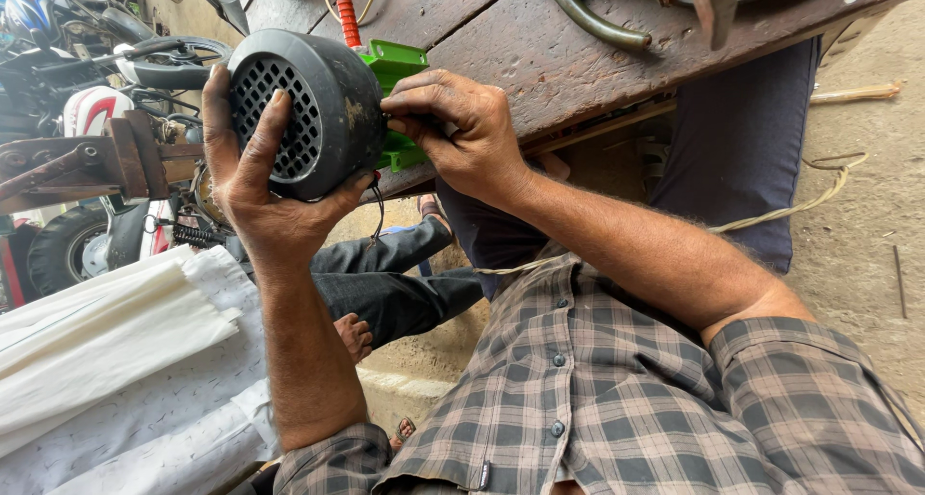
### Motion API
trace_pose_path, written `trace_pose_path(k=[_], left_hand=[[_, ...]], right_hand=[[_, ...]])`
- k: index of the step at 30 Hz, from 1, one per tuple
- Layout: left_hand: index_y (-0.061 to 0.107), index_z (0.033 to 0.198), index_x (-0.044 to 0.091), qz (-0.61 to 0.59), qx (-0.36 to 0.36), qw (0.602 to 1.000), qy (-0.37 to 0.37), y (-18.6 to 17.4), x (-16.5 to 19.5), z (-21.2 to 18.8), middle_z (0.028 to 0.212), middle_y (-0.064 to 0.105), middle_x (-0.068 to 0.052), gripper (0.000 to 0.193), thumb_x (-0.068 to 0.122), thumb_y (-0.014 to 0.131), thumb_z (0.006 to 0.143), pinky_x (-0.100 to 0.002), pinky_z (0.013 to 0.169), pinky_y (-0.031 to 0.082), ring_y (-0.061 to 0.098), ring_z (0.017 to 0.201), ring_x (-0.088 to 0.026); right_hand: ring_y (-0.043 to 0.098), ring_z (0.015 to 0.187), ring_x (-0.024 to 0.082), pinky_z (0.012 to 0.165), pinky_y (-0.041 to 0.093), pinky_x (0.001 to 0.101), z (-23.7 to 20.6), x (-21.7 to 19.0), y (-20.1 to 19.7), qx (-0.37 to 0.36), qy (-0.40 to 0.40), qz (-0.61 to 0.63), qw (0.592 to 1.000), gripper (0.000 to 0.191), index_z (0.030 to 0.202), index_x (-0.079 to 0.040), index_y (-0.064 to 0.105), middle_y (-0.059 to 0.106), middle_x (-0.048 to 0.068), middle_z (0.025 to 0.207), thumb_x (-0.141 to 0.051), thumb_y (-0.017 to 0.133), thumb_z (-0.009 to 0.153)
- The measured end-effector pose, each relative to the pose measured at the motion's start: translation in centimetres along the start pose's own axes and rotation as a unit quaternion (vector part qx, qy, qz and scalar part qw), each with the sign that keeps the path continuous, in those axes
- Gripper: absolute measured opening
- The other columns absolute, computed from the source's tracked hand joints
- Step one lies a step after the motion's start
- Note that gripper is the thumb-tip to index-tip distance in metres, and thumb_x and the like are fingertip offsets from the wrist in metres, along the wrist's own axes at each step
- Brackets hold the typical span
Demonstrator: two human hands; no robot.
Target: The person disassembles a small electric motor, removes the end cap, and uses a screwdriver and wrench to loosen and remove components. The person handles the motor housing, end cap, and internal parts, placing tools and parts on a nearby workbench.
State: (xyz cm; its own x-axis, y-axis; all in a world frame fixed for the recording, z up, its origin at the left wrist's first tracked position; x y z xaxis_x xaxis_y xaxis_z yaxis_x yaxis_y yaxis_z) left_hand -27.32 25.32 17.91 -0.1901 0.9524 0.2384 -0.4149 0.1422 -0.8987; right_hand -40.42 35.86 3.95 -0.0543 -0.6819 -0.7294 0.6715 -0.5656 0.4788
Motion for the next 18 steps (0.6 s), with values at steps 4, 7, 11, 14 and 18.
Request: trace_pose_path(k=[4,7,11,14,18], left_hand=[[0.066,0.144,0.024,0.002,-0.004,1.0,-0.002,-0.1,-0.1,0.0,0.167,0.034,-0.017,0.086,0.039,0.109,0.072,-0.047,0.124,0.042,0.044,0.156,-0.036],[0.066,0.144,0.024,0.004,-0.004,1.0,-0.004,-0.2,-0.2,0.0,0.167,0.034,-0.017,0.086,0.038,0.109,0.071,-0.047,0.124,0.042,0.043,0.155,-0.036],[0.066,0.145,0.023,-0.004,-0.004,1.0,-0.002,-0.3,-0.5,-0.1,0.167,0.033,-0.017,0.086,0.037,0.11,0.073,-0.047,0.124,0.043,0.043,0.152,-0.035],[0.067,0.145,0.022,-0.001,-0.002,1.0,-0.002,-0.4,-0.9,-0.1,0.167,0.034,-0.018,0.086,0.036,0.11,0.072,-0.046,0.122,0.045,0.045,0.153,-0.035],[0.067,0.145,0.021,-0.001,0.0,1.0,-0.01,-0.7,-1.6,-0.5,0.167,0.032,-0.02,0.087,0.038,0.111,0.072,-0.046,0.123,0.05,0.046,0.155,-0.036]], right_hand=[[0.075,0.105,0.016,0.091,0.067,0.0259,0.0,-0.1,0.1,-0.001,-0.006,-0.007,1.0,0.022,0.114,-0.007,0.075,0.073,0.009,0.114,0.006,0.076,0.097],[0.075,0.103,0.015,0.09,0.067,0.0247,0.1,0.2,0.4,-0.008,0.004,-0.012,1.0,0.023,0.115,-0.007,0.075,0.072,0.009,0.115,0.008,0.074,0.097],[0.076,0.103,0.015,0.09,0.068,0.0252,0.1,0.1,0.7,-0.009,-0.01,-0.029,0.999,0.024,0.116,-0.007,0.074,0.072,0.01,0.115,0.008,0.075,0.097],[0.076,0.104,0.016,0.09,0.068,0.0259,0.2,0.2,0.9,-0.004,-0.014,-0.027,1.0,0.024,0.116,-0.008,0.075,0.073,0.009,0.114,0.007,0.076,0.097],[0.076,0.104,0.017,0.091,0.068,0.0266,0.3,0.4,1.3,-0.015,-0.02,-0.027,0.999,0.023,0.116,-0.007,0.075,0.074,0.01,0.114,0.005,0.077,0.097]])
Point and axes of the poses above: each hand's wrist, its own z-axis towards the middle knuckle, its own y-axis out of the palm, x = y × z, the point moved 9 cm from there along z, towards the middle knuckle
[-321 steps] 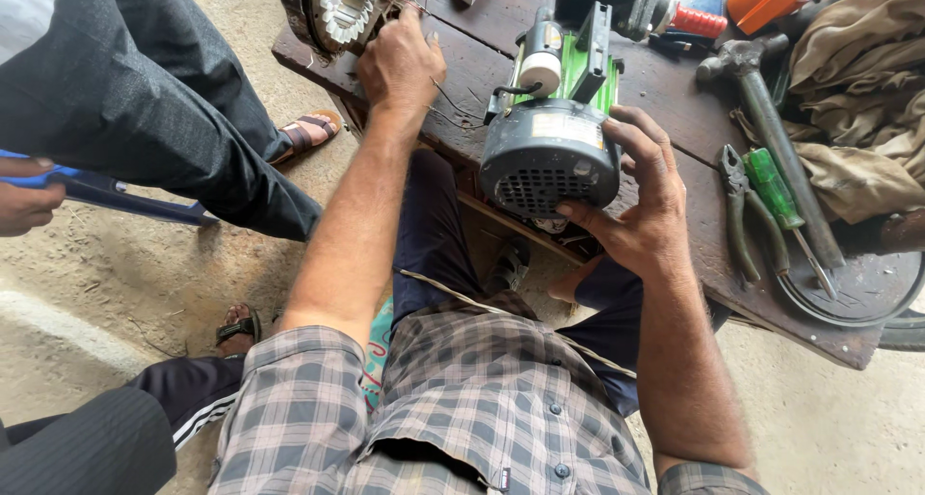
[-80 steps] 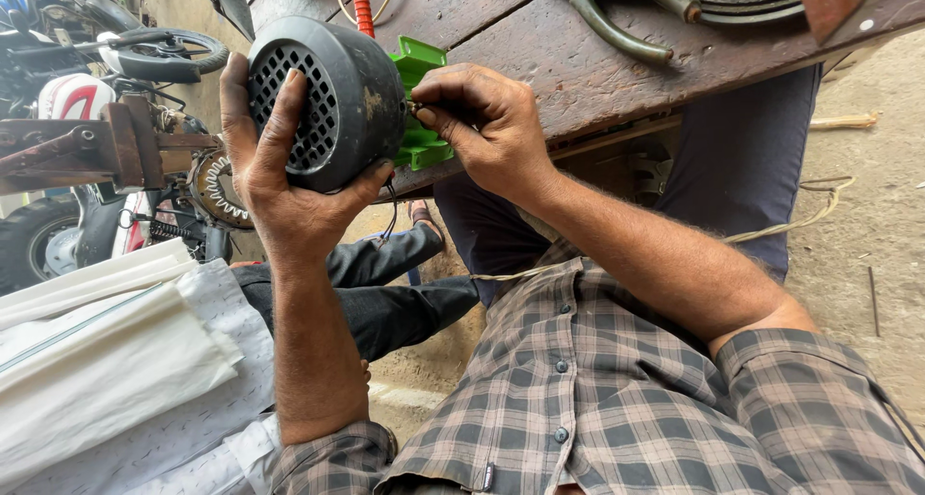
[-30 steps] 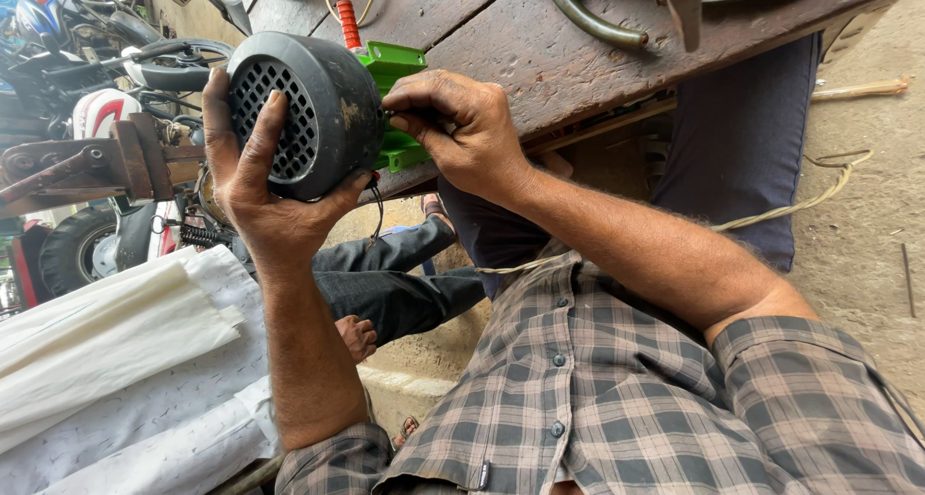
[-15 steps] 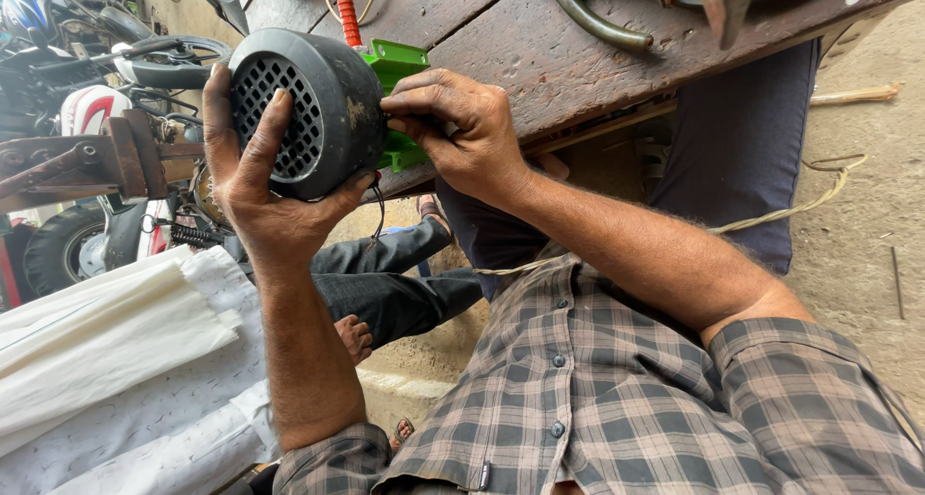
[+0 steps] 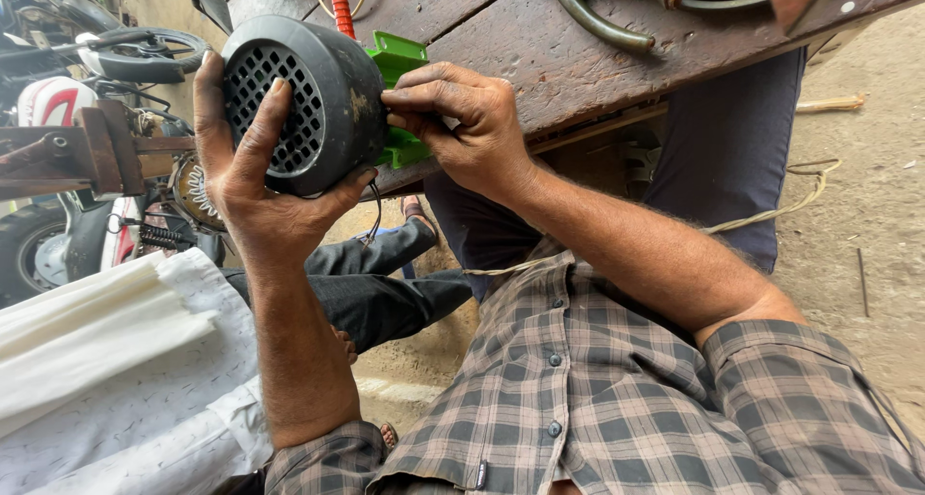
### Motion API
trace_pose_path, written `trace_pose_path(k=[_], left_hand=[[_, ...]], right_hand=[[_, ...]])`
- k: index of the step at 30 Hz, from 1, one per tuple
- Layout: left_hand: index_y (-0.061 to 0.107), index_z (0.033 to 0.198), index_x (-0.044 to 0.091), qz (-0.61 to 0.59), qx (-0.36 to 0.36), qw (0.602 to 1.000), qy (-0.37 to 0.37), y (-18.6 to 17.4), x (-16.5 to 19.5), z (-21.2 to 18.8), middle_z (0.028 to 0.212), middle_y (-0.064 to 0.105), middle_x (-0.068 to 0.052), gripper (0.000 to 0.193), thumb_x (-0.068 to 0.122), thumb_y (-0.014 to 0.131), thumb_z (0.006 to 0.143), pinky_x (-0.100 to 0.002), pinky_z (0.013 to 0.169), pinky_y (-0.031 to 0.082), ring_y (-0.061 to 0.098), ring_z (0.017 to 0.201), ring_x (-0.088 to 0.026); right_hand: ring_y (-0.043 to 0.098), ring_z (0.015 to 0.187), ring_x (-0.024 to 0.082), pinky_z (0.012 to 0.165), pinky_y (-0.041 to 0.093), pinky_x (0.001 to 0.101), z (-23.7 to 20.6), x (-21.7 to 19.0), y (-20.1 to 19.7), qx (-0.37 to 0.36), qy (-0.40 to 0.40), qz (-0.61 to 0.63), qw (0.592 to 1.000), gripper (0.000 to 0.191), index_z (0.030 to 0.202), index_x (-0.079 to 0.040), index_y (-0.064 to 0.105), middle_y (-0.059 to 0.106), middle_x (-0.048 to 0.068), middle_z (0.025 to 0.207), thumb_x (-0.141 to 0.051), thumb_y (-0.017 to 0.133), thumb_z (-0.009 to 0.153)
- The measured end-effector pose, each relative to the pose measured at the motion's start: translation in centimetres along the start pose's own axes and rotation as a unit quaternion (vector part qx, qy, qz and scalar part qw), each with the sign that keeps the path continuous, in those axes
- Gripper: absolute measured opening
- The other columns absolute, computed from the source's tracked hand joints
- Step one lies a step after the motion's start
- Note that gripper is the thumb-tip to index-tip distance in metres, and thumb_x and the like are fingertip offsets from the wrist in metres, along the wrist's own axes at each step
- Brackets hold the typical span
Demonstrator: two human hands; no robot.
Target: The person disassembles a small electric motor, removes the end cap, and uses a screwdriver and wrench to loosen and remove components. The person handles the motor housing, end cap, and internal parts, placing tools and parts on a nearby workbench.
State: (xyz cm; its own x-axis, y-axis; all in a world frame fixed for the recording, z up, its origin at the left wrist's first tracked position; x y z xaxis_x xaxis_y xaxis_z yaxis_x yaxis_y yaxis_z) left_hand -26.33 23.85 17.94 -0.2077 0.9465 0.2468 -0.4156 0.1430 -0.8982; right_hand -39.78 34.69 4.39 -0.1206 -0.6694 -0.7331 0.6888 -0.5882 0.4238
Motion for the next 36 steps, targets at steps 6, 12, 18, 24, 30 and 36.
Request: trace_pose_path(k=[6,12,18,24,30,36], left_hand=[[0.067,0.145,0.02,-0.006,0.005,1.0,-0.001,-0.1,-0.6,-0.6,0.167,0.031,-0.02,0.089,0.039,0.111,0.07,-0.045,0.122,0.05,0.045,0.155,-0.037],[0.067,0.145,0.02,-0.008,0.004,1.0,-0.001,-0.4,-0.9,-1.0,0.168,0.031,-0.021,0.092,0.035,0.112,0.066,-0.045,0.121,0.05,0.046,0.153,-0.037],[0.067,0.146,0.022,-0.031,0.005,0.999,-0.009,-0.7,-1.7,-1.5,0.168,0.029,-0.019,0.093,0.036,0.114,0.067,-0.043,0.122,0.051,0.045,0.156,-0.036],[0.068,0.144,0.022,-0.023,0.005,1.0,-0.013,-1.6,-1.4,-1.7,0.168,0.03,-0.02,0.094,0.027,0.111,0.061,-0.045,0.122,0.051,0.044,0.154,-0.037],[0.069,0.144,0.022,-0.012,0.005,1.0,-0.017,-2.5,-1.0,-1.5,0.169,0.03,-0.021,0.095,0.024,0.11,0.059,-0.046,0.125,0.046,0.044,0.153,-0.039],[0.069,0.145,0.02,-0.016,0.004,1.0,-0.013,-2.8,-1.6,-1.9,0.168,0.028,-0.023,0.094,0.025,0.11,0.061,-0.046,0.128,0.046,0.043,0.154,-0.04]], right_hand=[[0.077,0.102,0.016,0.09,0.066,0.0268,-0.1,0.4,0.5,-0.003,0.015,-0.004,1.0,0.021,0.114,-0.007,0.075,0.075,0.01,0.111,0.004,0.078,0.097],[0.077,0.102,0.016,0.088,0.064,0.0265,-0.2,0.0,1.0,-0.026,-0.015,-0.067,0.997,0.02,0.115,-0.006,0.075,0.075,0.01,0.111,0.002,0.078,0.097],[0.077,0.1,0.017,0.087,0.069,0.0263,-0.7,-0.3,1.9,-0.005,-0.008,-0.042,0.999,0.021,0.118,-0.008,0.074,0.075,0.009,0.111,-0.001,0.079,0.098],[0.076,0.102,0.019,0.086,0.066,0.0285,-0.8,-2.6,2.7,-0.027,-0.067,-0.185,0.98,0.025,0.121,-0.007,0.072,0.073,0.009,0.113,0.002,0.078,0.098],[0.076,0.104,0.02,0.088,0.067,0.0307,-0.2,-3.4,3.4,-0.04,-0.083,-0.193,0.977,0.025,0.122,-0.007,0.07,0.073,0.008,0.112,0.0,0.078,0.1],[0.077,0.1,0.022,0.084,0.067,0.0314,-0.2,-3.5,4.2,-0.076,-0.101,-0.206,0.97,0.022,0.12,-0.007,0.069,0.073,0.01,0.111,-0.001,0.078,0.101]])
Point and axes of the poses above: each hand's wrist, its own z-axis towards the middle knuckle, its own y-axis out of the palm, x = y × z, the point moved 9 cm from there along z, towards the middle knuckle
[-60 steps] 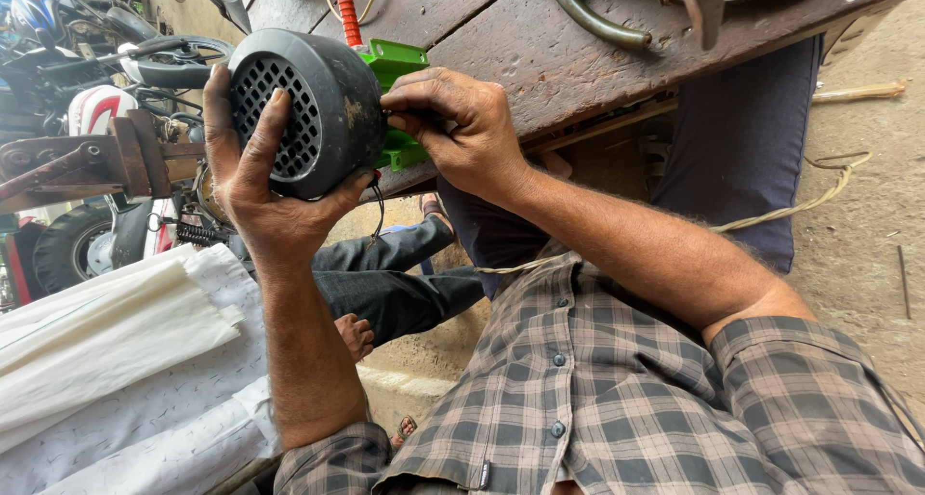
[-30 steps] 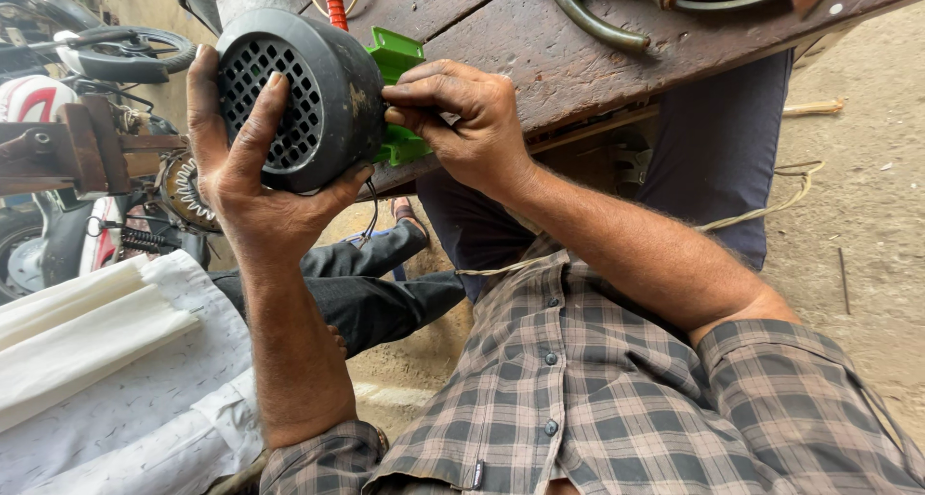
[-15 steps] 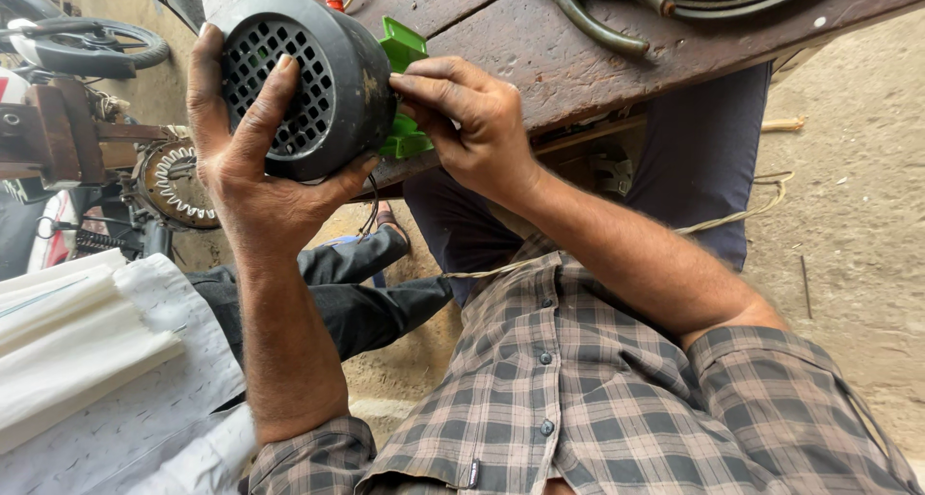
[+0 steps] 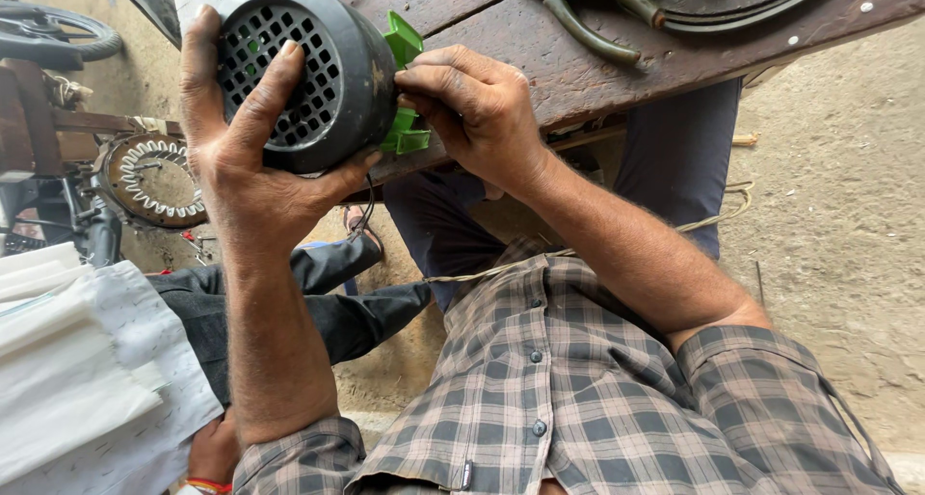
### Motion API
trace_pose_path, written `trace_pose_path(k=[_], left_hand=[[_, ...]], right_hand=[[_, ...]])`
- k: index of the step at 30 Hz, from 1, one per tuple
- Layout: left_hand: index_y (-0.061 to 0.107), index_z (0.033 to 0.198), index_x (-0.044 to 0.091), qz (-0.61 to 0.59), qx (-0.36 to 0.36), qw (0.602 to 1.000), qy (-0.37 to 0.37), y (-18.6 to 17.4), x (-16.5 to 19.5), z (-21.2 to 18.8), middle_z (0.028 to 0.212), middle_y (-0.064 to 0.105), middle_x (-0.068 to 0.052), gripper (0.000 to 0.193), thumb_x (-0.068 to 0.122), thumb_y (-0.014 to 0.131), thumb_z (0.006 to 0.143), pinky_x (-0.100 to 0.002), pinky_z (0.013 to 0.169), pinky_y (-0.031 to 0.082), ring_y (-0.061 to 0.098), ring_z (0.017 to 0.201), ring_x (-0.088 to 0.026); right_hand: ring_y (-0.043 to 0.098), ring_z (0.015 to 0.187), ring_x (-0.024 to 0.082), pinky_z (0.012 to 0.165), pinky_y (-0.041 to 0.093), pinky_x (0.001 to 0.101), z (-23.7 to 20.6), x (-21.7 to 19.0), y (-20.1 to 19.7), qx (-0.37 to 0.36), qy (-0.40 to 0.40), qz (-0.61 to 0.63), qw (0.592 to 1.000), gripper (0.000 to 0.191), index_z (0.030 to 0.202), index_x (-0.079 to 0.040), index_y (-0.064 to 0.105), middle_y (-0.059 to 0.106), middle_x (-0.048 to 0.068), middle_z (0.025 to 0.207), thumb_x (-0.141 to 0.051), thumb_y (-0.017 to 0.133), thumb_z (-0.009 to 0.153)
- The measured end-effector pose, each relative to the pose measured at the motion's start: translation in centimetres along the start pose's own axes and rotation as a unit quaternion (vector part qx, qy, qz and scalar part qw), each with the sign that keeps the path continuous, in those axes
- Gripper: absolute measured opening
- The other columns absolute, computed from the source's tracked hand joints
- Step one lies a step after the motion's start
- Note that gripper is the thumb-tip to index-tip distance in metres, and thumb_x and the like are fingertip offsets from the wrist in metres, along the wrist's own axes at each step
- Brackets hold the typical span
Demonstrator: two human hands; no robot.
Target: The person disassembles a small electric motor, removes the end cap, and uses a screwdriver and wrench to loosen and remove components. The person handles the motor housing, end cap, and internal parts, placing tools and parts on a nearby workbench.
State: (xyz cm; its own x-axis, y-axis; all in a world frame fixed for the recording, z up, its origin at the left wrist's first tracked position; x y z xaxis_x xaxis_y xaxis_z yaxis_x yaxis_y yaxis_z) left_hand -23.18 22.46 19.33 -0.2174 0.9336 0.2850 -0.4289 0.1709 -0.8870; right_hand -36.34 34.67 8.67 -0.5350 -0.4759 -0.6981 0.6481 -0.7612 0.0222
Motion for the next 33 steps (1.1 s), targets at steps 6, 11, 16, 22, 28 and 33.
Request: trace_pose_path(k=[6,11,16,22,28,33], left_hand=[[0.07,0.145,0.019,0.01,0.001,1.0,0.011,-0.6,-0.4,-0.2,0.169,0.029,-0.023,0.092,0.026,0.111,0.063,-0.046,0.13,0.045,0.043,0.153,-0.04],[0.069,0.145,0.019,0.004,0.002,1.0,0.009,-0.6,-0.8,-0.4,0.168,0.029,-0.024,0.092,0.029,0.112,0.064,-0.047,0.13,0.044,0.042,0.153,-0.04],[0.071,0.145,0.022,0.02,0.008,1.0,0.012,-0.9,-0.9,-0.7,0.168,0.031,-0.022,0.091,0.03,0.114,0.065,-0.048,0.132,0.041,0.039,0.155,-0.04],[0.072,0.143,0.024,0.037,0.007,0.999,0.007,-1.0,-0.8,-1.0,0.166,0.032,-0.018,0.09,0.033,0.114,0.064,-0.047,0.132,0.043,0.039,0.154,-0.038],[0.071,0.145,0.025,0.032,0.009,0.999,0.007,-1.3,-1.4,-1.3,0.169,0.032,-0.016,0.092,0.033,0.113,0.064,-0.047,0.13,0.044,0.041,0.152,-0.036],[0.071,0.145,0.023,0.036,0.002,0.999,0.009,-1.3,-1.6,-1.7,0.165,0.032,-0.016,0.087,0.034,0.114,0.07,-0.045,0.13,0.044,0.042,0.154,-0.035]], right_hand=[[0.077,0.099,0.025,0.084,0.066,0.0347,0.6,-0.5,0.7,-0.015,-0.025,-0.044,0.999,0.019,0.12,-0.006,0.068,0.073,0.011,0.11,-0.006,0.077,0.104],[0.07,0.085,0.025,0.072,0.058,0.0389,0.5,-0.5,1.3,-0.025,-0.074,-0.101,0.992,0.013,0.115,-0.005,0.064,0.066,0.01,0.096,-0.015,0.07,0.11],[0.057,0.068,0.017,0.059,0.047,0.036,-0.2,2.1,3.7,-0.025,-0.04,-0.07,0.996,0.037,0.095,-0.007,0.061,0.056,0.004,0.078,-0.035,0.051,0.118],[0.042,0.048,0.009,0.042,0.033,0.0251,-3.0,7.8,6.4,-0.028,0.239,0.223,0.944,0.059,0.066,-0.01,0.048,0.046,-0.003,0.057,-0.05,0.039,0.109],[0.056,0.072,0.011,0.062,0.053,0.0264,-2.1,3.7,3.6,0.002,0.108,0.072,0.991,0.035,0.101,-0.005,0.057,0.055,0.002,0.087,-0.036,0.051,0.117],[0.059,0.08,0.011,0.067,0.052,0.0299,-0.9,1.2,4.1,-0.017,0.037,-0.01,0.999,0.028,0.108,-0.005,0.059,0.055,0.004,0.092,-0.028,0.049,0.119]])
Point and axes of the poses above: each hand's wrist, its own z-axis towards the middle knuckle, its own y-axis out of the palm, x = y × z, the point moved 9 cm from there along z, towards the middle knuckle
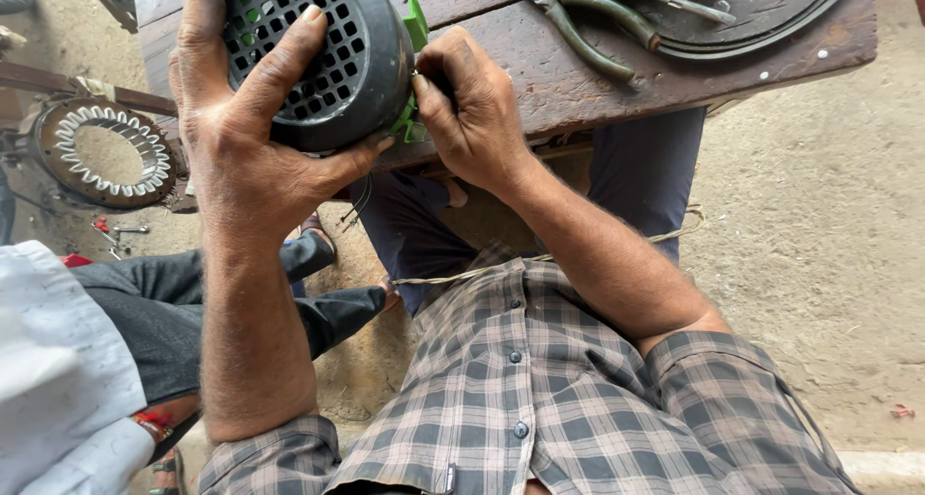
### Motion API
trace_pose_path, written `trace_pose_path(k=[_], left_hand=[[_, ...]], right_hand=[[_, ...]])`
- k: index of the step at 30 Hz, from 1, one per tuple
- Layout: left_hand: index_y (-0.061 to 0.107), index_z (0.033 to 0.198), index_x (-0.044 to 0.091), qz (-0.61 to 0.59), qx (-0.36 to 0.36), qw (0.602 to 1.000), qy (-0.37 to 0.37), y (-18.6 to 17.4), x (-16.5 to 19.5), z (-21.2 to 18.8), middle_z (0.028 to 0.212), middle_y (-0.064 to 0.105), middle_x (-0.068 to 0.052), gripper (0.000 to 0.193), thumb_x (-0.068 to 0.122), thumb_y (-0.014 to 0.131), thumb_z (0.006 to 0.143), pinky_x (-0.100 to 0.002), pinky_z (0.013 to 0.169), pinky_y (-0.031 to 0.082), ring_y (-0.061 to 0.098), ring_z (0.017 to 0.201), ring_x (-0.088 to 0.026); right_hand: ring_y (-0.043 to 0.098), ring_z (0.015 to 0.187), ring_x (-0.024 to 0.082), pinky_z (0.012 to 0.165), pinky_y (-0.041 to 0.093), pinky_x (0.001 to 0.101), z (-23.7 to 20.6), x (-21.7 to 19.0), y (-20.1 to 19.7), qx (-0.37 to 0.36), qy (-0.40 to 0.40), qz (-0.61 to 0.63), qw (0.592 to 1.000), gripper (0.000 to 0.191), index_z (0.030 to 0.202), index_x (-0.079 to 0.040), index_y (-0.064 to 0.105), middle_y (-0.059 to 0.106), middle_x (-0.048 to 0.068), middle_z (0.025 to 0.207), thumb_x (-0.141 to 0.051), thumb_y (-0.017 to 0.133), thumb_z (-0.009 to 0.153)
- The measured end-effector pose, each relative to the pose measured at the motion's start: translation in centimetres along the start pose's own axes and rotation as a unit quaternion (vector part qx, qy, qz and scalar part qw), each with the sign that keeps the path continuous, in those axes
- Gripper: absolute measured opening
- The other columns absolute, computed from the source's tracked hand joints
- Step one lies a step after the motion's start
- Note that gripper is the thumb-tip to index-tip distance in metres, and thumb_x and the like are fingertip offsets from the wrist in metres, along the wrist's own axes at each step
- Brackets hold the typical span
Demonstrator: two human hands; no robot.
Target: The person disassembles a small electric motor, removes the end cap, and uses a screwdriver and wrench to loosen and remove components. The person handles the motor housing, end cap, and internal parts, placing tools and parts on a nearby workbench.
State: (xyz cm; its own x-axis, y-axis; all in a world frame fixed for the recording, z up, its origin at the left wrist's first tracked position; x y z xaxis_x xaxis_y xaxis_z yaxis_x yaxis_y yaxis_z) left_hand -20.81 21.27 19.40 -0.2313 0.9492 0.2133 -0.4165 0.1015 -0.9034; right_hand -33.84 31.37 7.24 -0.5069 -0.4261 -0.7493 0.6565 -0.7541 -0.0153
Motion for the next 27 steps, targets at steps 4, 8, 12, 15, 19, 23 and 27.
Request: trace_pose_path(k=[4,8,12,15,19,23,27], left_hand=[[0.071,0.145,0.022,0.004,-0.005,1.0,-0.005,-0.1,0.2,-0.3,0.167,0.031,-0.016,0.085,0.032,0.109,0.07,-0.045,0.131,0.043,0.041,0.155,-0.035],[0.07,0.146,0.023,0.004,-0.004,1.0,-0.006,0.2,0.2,-0.2,0.167,0.03,-0.017,0.084,0.035,0.107,0.071,-0.046,0.131,0.042,0.041,0.155,-0.034],[0.069,0.149,0.024,-0.019,0.012,1.0,-0.022,0.0,-0.6,-1.1,0.17,0.029,-0.018,0.091,0.039,0.11,0.069,-0.05,0.13,0.036,0.038,0.154,-0.035],[0.067,0.15,0.025,-0.03,0.032,0.999,-0.018,-0.3,-1.2,-1.4,0.17,0.028,-0.018,0.089,0.042,0.109,0.074,-0.051,0.129,0.033,0.036,0.153,-0.036],[0.069,0.136,0.011,0.116,0.14,0.983,0.029,-0.9,0.6,-1.3,0.155,0.033,-0.024,0.091,0.07,0.097,0.072,-0.062,0.124,0.031,0.035,0.144,-0.045],[0.069,0.119,0.008,-0.061,0.33,0.934,0.12,-1.9,5.8,-4.5,0.127,0.06,-0.015,0.046,0.04,0.082,0.088,-0.053,0.105,0.051,0.058,0.122,-0.029],[0.073,0.107,0.003,-0.237,0.158,0.949,0.138,2.8,9.7,-5.7,0.093,0.072,-0.01,0.022,0.021,0.079,0.096,-0.035,0.073,0.059,0.071,0.084,-0.02]], right_hand=[[0.049,0.053,0.009,0.047,0.039,0.0311,0.1,3.6,1.4,-0.041,0.109,-0.018,0.993,0.038,0.083,-0.008,0.064,0.052,-0.001,0.063,-0.026,0.049,0.113],[0.054,0.059,0.012,0.05,0.04,0.0304,-1.0,5.8,-0.6,-0.027,0.145,0.01,0.989,0.039,0.085,-0.008,0.066,0.057,0.002,0.067,-0.031,0.054,0.114],[0.062,0.093,0.025,0.081,0.051,0.0416,-0.2,3.4,-7.6,-0.009,-0.046,-0.4,0.915,0.025,0.103,-0.008,0.07,0.069,0.01,0.096,-0.031,0.08,0.104],[0.057,0.119,0.024,0.102,0.041,0.0457,0.5,3.9,-12.4,-0.018,-0.032,-0.498,0.866,0.023,0.112,-0.01,0.071,0.07,0.008,0.119,-0.024,0.084,0.1],[0.055,0.123,0.023,0.1,0.038,0.0464,1.1,5.4,-13.6,-0.113,-0.015,-0.566,0.817,0.033,0.122,-0.008,0.071,0.07,0.004,0.123,-0.028,0.084,0.099],[0.054,0.117,0.026,0.093,0.039,0.0468,1.9,7.3,-10.3,-0.181,-0.08,-0.623,0.757,0.026,0.116,-0.009,0.072,0.071,0.005,0.123,-0.021,0.075,0.093],[0.052,0.12,0.031,0.098,0.04,0.0502,3.0,10.6,-8.4,-0.237,-0.056,-0.623,0.743,0.03,0.125,-0.01,0.067,0.066,0.012,0.12,-0.008,0.065,0.095]])
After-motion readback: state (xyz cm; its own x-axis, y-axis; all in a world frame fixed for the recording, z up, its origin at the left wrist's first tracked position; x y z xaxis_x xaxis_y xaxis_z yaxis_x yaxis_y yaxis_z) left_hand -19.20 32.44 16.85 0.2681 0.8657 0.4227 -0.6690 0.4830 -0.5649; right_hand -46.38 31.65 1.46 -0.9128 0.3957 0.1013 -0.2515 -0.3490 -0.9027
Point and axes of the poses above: each hand's wrist, its own z-axis towards the middle knuckle, its own y-axis out of the palm, x = y × z, the point moved 9 cm from there along z, towards the middle knuckle
